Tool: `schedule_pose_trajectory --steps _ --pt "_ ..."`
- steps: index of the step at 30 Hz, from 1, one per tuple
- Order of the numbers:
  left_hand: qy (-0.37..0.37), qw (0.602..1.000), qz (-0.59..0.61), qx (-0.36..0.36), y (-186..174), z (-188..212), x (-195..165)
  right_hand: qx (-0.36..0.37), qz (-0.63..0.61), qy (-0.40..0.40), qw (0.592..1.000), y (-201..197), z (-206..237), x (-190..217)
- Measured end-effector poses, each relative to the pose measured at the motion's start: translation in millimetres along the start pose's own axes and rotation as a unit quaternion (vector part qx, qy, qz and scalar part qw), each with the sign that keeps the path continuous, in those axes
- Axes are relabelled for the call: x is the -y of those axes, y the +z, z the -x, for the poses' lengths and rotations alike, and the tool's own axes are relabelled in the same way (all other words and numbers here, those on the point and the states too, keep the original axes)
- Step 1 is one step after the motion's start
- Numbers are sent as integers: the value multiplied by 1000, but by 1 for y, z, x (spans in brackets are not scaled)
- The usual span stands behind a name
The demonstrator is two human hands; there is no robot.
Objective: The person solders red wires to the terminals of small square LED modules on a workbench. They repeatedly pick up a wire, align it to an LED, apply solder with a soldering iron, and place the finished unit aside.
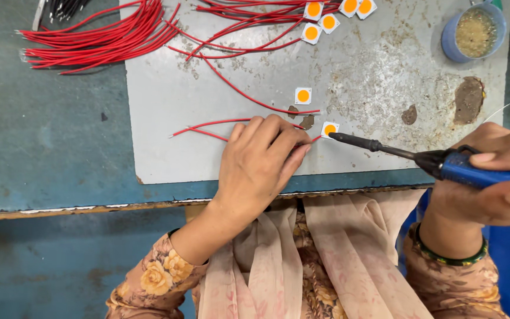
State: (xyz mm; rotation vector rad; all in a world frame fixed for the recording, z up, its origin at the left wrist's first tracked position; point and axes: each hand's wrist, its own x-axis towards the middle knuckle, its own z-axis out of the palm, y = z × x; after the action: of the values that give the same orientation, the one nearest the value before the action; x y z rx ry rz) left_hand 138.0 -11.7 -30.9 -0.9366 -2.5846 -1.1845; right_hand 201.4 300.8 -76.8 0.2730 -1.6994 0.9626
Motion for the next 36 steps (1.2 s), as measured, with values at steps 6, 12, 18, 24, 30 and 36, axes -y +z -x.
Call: schedule_pose_trajectory --steps 6,12,18,24,30,36 --pt "1 1000 -4 -2 1 0 1 27 -29 16 999 20 -6 15" --pt "6 1000 -15 4 1 0 1 73 -11 23 997 28 -16 25" --pt "8 1000 -12 0 1 1 1 70 -27 31 997 23 -10 21" --pt "13 1000 -7 -5 1 1 1 24 -42 51 998 15 -3 11" --pt "11 1000 -11 -5 2 0 1 68 -36 33 996 18 -7 16" --pt "14 1000 -9 -4 2 0 1 88 -5 28 996 26 -13 25"
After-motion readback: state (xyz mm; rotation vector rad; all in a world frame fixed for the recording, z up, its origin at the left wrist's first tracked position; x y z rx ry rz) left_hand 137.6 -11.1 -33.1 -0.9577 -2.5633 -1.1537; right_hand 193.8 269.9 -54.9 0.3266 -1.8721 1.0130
